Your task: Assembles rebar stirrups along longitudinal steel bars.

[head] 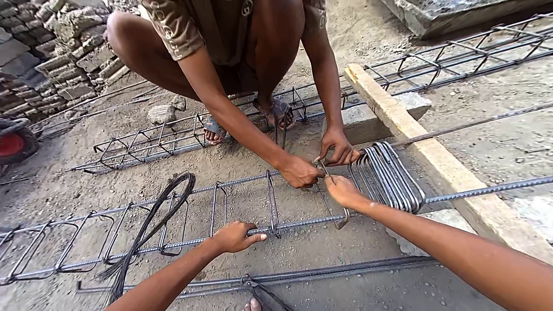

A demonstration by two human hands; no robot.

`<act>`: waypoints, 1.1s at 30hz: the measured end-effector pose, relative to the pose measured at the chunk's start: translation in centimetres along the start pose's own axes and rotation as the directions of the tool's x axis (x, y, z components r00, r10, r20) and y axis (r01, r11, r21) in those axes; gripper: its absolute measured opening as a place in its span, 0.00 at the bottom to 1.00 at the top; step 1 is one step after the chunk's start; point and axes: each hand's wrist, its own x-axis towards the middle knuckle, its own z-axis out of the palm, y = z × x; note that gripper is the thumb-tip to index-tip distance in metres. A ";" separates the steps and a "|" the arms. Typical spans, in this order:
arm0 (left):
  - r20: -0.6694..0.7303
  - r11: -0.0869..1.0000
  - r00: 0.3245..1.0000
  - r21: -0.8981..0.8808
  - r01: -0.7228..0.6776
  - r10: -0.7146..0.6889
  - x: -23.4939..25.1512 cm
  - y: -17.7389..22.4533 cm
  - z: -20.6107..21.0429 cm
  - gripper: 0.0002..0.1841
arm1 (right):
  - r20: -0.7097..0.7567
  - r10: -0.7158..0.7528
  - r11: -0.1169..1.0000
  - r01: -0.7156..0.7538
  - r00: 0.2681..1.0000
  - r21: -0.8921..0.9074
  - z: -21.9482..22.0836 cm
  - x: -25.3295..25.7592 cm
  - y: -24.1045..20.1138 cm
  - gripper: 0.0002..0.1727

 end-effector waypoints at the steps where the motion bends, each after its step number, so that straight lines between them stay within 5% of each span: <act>1: 0.003 1.000 1.000 -0.004 -0.003 0.003 0.0 -0.1 0.1 0.37 | 0.001 0.004 1.000 -0.004 1.000 0.006 0.1 -0.2 0.0 0.33; 33: -0.030 1.000 1.000 -0.009 -0.007 0.006 -0.4 0.5 -0.8 0.38 | -0.072 -0.054 0.999 0.054 0.996 -0.002 0.8 1.7 2.1 0.38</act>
